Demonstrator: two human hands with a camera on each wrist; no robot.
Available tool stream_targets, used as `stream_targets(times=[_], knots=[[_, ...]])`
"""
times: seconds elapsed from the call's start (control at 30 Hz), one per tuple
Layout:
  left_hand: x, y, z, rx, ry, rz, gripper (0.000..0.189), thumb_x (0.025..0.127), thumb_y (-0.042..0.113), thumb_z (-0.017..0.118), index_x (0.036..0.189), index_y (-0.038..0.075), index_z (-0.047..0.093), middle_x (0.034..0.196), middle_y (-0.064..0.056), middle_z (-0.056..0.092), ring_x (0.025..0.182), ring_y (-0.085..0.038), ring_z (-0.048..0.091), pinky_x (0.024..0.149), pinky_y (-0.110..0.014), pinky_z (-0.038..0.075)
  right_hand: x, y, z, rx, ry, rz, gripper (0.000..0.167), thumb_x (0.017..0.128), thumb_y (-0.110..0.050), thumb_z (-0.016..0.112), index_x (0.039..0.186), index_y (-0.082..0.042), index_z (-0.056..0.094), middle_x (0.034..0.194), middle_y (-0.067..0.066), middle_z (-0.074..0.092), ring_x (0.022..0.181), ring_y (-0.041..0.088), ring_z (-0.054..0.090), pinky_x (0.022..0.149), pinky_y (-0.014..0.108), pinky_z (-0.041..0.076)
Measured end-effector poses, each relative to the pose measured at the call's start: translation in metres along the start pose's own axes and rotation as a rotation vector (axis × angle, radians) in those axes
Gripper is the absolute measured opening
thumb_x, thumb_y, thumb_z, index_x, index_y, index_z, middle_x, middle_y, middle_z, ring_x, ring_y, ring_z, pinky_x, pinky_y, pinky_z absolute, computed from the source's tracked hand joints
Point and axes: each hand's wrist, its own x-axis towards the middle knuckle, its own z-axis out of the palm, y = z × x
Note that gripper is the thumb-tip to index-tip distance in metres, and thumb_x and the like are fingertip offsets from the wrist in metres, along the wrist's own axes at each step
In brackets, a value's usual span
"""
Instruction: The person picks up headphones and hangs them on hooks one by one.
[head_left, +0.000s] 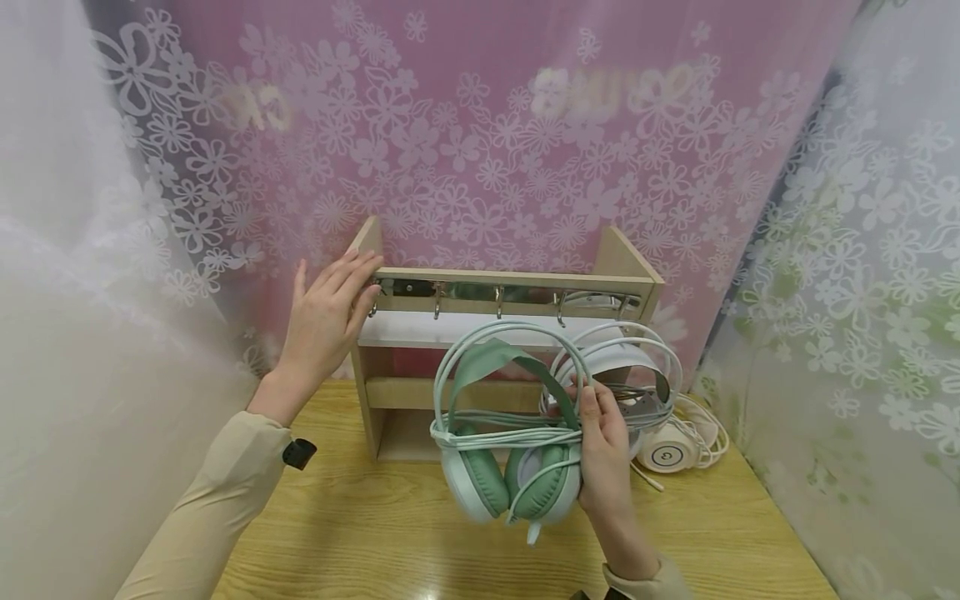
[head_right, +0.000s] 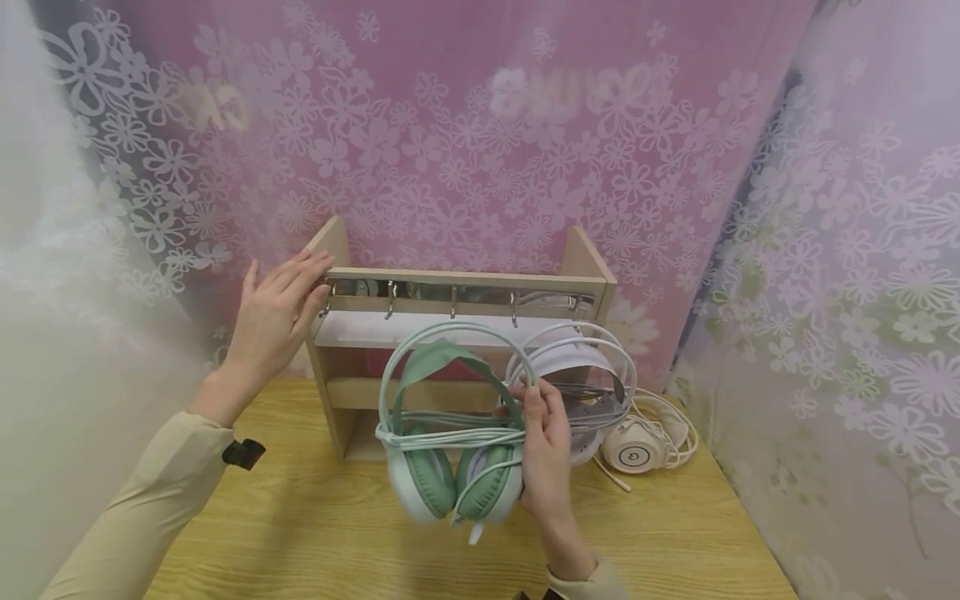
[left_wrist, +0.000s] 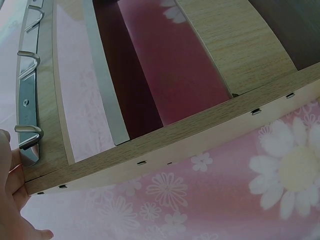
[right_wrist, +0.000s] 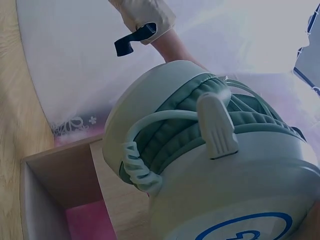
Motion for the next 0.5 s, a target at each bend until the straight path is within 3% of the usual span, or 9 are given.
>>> stream_targets(times=[0.5], knots=[[-0.0001, -0.0003, 0.0005, 0.004, 0.007, 0.004, 0.040, 0.106, 0.029, 0.056, 0.143, 0.016, 0.058, 0.147, -0.004, 0.058, 0.141, -0.027, 0.048, 0.121, -0.064, 0.007, 0.0088, 0.0077, 0.0066, 0.012, 0.043, 0.080, 0.036, 0.110, -0.028, 0.041, 0.126, 0.003, 0.049, 0.107, 0.001, 0.064, 0.088, 0.012, 0.071, 0.079, 0.024, 0.058]])
